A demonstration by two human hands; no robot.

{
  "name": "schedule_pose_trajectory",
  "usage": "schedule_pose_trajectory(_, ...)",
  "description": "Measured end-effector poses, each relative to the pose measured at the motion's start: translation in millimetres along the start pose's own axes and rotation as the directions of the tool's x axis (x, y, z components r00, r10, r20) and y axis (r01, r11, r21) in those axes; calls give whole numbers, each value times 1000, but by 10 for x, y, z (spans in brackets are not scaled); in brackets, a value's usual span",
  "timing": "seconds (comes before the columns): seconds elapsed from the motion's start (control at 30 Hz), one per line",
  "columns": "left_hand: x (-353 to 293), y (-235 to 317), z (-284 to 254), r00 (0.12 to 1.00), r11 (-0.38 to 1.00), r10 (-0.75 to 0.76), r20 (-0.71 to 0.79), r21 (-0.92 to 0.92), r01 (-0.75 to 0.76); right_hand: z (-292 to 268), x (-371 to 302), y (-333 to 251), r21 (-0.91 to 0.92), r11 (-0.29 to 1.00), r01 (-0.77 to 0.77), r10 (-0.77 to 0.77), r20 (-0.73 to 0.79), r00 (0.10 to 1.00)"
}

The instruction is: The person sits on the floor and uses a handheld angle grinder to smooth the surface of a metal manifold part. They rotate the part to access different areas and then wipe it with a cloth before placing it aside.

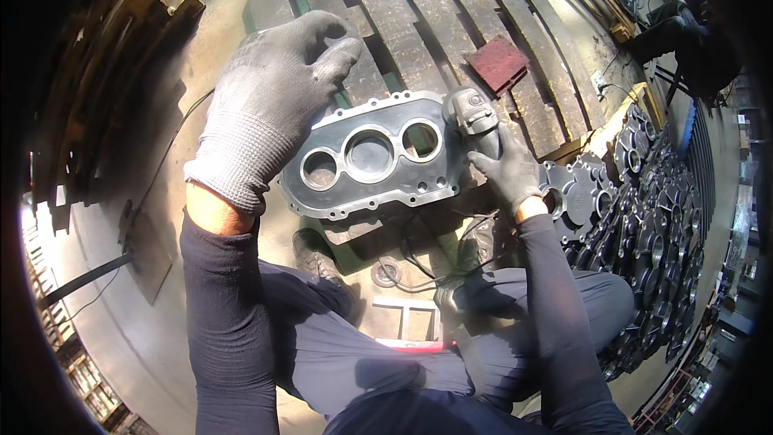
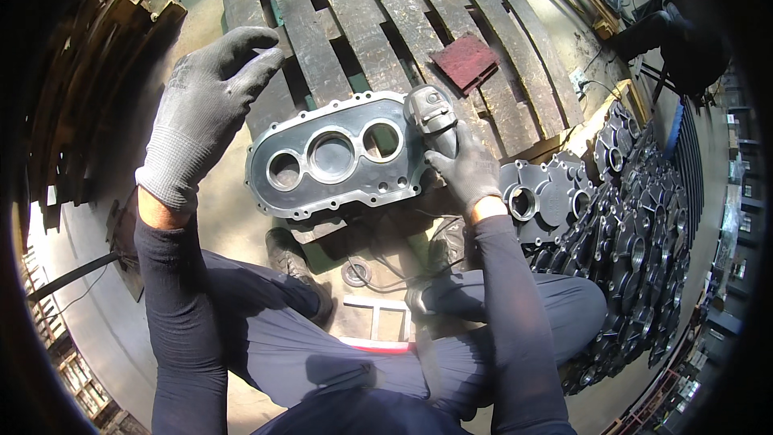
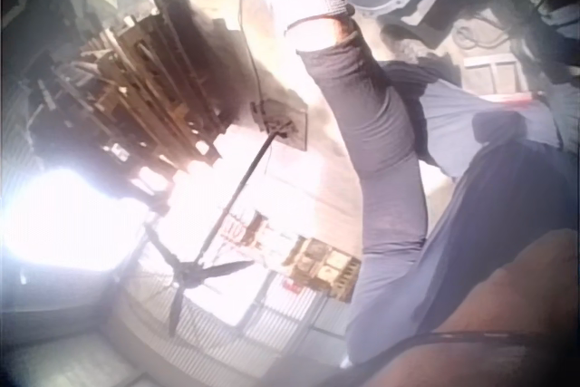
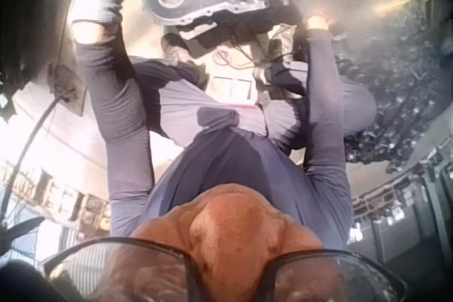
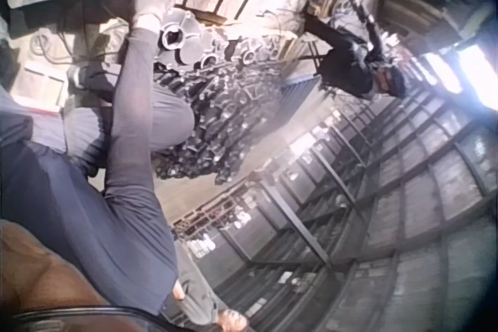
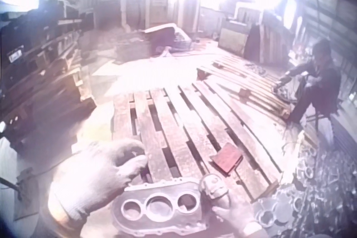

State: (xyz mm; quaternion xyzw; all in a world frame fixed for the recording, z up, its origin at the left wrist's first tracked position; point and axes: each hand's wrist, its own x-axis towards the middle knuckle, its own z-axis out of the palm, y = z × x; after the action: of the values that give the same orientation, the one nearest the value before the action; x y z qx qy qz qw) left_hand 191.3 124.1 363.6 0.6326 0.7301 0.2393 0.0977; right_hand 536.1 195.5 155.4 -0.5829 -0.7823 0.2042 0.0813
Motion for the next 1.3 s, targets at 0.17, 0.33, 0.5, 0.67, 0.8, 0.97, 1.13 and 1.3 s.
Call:
schedule_pose_trajectory(0.17,18,-24,65,1000,999,20,-20,-40,-21,-336,-3,3,6,999,-46,45,50,998)
schedule_pose_trajectory(0.33,3,-61,8,998,997,-46,34,-55,47,-532,72,-252,34,999,-13,9,113,994)
schedule_pose_trajectory(0.5,18,120,-185,988,987,-136,80,-77,142,-509,188,-306,-12,1000,23,-21,173,985)
schedule_pose_trajectory(0.67,-118,294,-340,997,997,-83,-6,5,83,-470,81,-201,-7,999,47,-45,153,987)
schedule_pose_trajectory(0.8,-111,267,-138,995,993,-42,-87,107,51,-568,-158,-160,-8,999,-36,37,174,984)
schedule_pose_trajectory(0.97,-91,311,-216,999,996,-28,-32,84,31,-644,-424,-106,-15,996,-88,89,247,965)
schedule_pose_trajectory(1.13,-143,284,-141,975,927,157,-156,364,-91,-651,-667,-78,-63,995,-82,97,288,953)
schedule_pose_trajectory(1.3,-35,452,-298,995,962,-91,29,259,80,-727,-891,-214,-48,997,-60,74,373,925)
